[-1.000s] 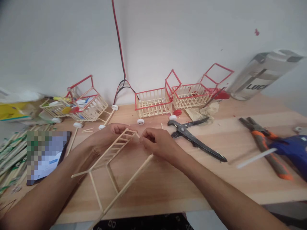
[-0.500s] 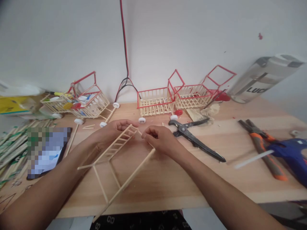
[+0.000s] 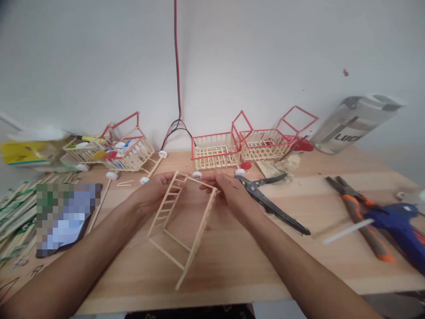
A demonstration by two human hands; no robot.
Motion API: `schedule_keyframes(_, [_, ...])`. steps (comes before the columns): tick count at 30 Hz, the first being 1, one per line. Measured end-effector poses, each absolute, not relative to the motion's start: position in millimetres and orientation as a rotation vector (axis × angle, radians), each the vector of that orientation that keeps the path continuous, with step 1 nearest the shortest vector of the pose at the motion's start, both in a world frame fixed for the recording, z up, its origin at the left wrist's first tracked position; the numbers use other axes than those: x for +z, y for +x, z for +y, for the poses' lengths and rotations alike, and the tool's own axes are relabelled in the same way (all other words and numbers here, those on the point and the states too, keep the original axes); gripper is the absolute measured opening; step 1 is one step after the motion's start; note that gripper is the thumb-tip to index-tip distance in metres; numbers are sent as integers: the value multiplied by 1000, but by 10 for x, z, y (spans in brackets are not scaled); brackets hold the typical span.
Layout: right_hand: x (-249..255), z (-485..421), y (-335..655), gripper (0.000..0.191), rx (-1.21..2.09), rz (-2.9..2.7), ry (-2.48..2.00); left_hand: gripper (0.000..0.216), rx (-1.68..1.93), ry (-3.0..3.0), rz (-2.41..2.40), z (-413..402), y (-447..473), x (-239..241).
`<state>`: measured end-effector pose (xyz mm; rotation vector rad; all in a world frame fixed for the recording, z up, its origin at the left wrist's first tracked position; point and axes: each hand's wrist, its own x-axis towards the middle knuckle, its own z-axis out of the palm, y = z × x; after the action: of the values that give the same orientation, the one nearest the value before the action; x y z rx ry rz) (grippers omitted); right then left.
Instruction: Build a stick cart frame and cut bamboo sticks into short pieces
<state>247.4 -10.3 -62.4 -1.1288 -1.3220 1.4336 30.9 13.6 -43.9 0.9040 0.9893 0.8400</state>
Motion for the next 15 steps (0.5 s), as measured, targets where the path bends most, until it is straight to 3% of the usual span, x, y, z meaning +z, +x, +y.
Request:
schedule_keyframes(7, [-538, -112, 2438, 49, 1547, -1080, -954, 34, 990, 856, 902, 123, 350, -481])
schedule_keyframes(15, [-437, -183, 2393, 60, 1497, -1106, -886, 34, 1058, 904, 878, 110, 384, -511])
